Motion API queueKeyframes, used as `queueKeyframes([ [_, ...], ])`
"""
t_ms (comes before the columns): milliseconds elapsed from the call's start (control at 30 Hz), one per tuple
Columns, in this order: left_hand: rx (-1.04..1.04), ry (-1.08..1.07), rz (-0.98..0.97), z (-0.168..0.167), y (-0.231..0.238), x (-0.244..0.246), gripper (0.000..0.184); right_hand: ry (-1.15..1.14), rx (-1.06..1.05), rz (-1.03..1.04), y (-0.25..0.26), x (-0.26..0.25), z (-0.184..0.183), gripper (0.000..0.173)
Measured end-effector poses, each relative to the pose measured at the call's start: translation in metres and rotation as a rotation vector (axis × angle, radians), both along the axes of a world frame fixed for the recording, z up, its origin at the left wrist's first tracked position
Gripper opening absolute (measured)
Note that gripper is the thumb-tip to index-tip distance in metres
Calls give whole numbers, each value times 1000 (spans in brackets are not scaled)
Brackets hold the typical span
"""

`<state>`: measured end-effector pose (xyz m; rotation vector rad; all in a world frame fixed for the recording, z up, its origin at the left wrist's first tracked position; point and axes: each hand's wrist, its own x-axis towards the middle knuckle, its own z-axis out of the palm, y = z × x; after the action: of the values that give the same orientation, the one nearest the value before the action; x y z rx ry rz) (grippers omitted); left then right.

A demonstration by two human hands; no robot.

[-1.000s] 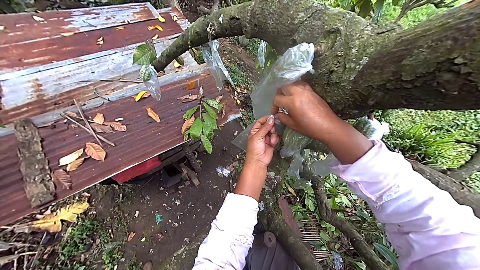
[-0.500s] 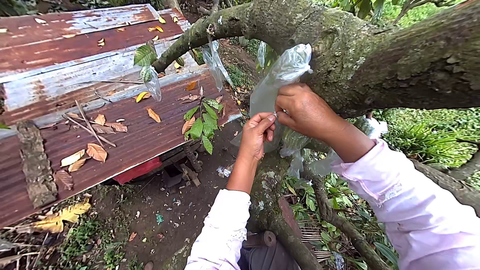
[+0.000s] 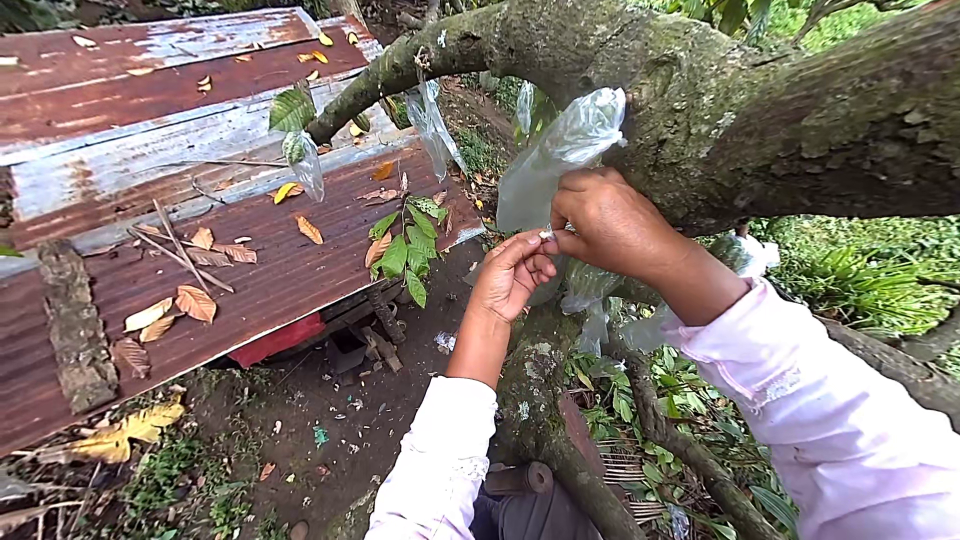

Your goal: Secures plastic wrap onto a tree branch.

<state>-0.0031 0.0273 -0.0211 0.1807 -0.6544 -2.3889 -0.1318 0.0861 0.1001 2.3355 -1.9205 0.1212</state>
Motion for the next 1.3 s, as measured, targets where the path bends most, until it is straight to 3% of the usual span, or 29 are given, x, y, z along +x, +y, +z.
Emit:
queueKeyframes([
  [167, -29, -90, 75, 7, -1, -1, 19, 1, -39, 18, 1, -2, -2, 11],
  [367, -134, -55, 79, 9, -2, -2, 24, 13, -28, -2, 1, -1, -2, 13],
  [767, -224, -351, 161, 14, -12, -19, 13, 175, 106, -84, -2, 7, 1, 14],
  [900, -517, -591, 279, 22, -11, -21, 9, 225, 200, -108, -5, 11, 3, 17],
  [1000, -884, -966, 300, 52, 18, 4, 16, 232, 241, -95, -8, 11, 2, 16],
  [1100, -1032, -1024, 366, 50, 19, 3, 20, 217, 314, -112, -13, 10, 5, 16],
  [1200, -1026, -1050, 347, 58, 17, 2, 22, 146, 352, -139, -16, 10, 10, 16],
  [1300, -848, -910, 346, 64, 31, 17, 17, -14, 338, -154, -19, 8, 15, 16],
])
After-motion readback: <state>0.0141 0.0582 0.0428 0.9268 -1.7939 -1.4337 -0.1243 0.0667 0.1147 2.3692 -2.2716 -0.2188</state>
